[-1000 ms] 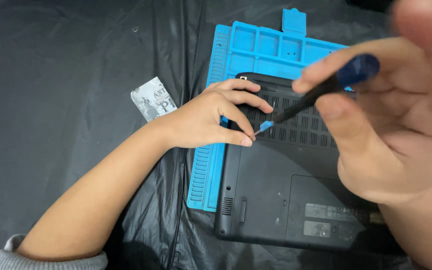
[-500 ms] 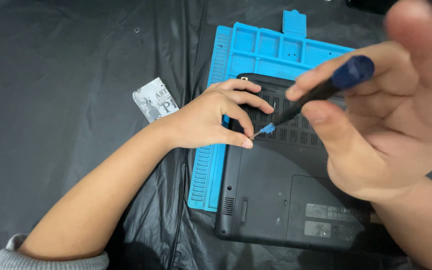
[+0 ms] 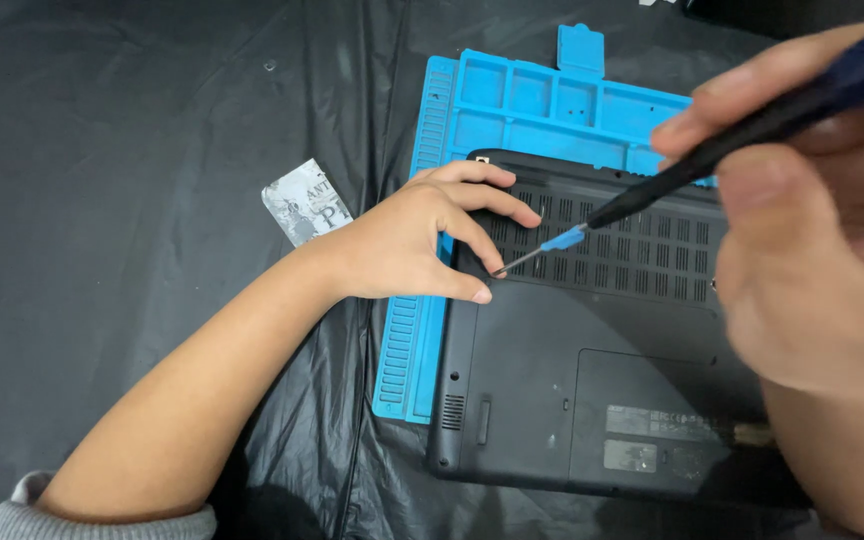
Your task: The person unscrews screws from the bottom cover of a laptop using a screwdriver, pries at the cover edge, then flips the laptop over and removes the bottom panel to expose the internal components, continuing to unscrew fasteners from the base.
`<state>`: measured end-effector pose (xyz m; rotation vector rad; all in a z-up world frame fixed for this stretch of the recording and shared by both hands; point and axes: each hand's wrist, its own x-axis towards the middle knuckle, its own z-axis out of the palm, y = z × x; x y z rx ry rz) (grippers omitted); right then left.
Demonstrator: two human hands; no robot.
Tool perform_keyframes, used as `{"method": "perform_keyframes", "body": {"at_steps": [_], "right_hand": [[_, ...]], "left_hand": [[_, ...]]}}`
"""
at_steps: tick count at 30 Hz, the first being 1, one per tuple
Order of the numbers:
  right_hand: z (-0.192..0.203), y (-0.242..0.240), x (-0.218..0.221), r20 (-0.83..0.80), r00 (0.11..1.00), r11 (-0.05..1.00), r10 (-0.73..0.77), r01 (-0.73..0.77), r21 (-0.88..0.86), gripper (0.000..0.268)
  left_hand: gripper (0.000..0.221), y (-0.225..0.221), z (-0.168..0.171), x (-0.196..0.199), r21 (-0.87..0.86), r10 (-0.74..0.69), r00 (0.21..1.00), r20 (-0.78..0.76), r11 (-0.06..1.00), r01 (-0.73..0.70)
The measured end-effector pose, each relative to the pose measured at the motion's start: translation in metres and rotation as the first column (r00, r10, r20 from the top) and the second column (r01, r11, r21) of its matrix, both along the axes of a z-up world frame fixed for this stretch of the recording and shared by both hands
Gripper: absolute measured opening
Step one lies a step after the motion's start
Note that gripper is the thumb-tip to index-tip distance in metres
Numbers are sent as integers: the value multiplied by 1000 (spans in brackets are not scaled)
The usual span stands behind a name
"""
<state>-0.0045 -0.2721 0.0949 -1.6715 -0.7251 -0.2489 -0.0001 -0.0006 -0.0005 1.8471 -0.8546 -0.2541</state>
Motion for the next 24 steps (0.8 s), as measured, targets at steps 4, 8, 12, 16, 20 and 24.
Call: {"method": "perform_keyframes", "body": {"at_steps": [4, 8, 12, 16, 20, 24], "right_hand": [[11, 21, -2, 0, 1000, 998, -4, 4, -62, 47], [-5, 11, 5, 137, 985, 989, 106, -90, -116, 47], [-10, 8, 6, 58, 997, 993, 53, -46, -108, 51], [-10, 7, 5, 90, 989, 988, 119, -110, -104, 47], [-3, 3, 12, -38, 999, 998, -19, 17, -53, 51], [-36, -50, 20, -45, 998, 998, -31, 28, -53, 47]], "left_hand": [[32, 4, -3, 5, -37, -22, 1000, 1, 999, 22], [34, 4, -4, 6, -67, -38, 999, 17, 997, 39], [33, 3, -3, 5, -51, -29, 999, 25, 998, 30], [33, 2, -3, 5, -40, -26, 999, 35, 999, 28], [33, 2, -3, 5, -39, -26, 999, 35, 999, 27], [33, 2, -2, 4, -29, -20, 999, 33, 999, 21]]}}
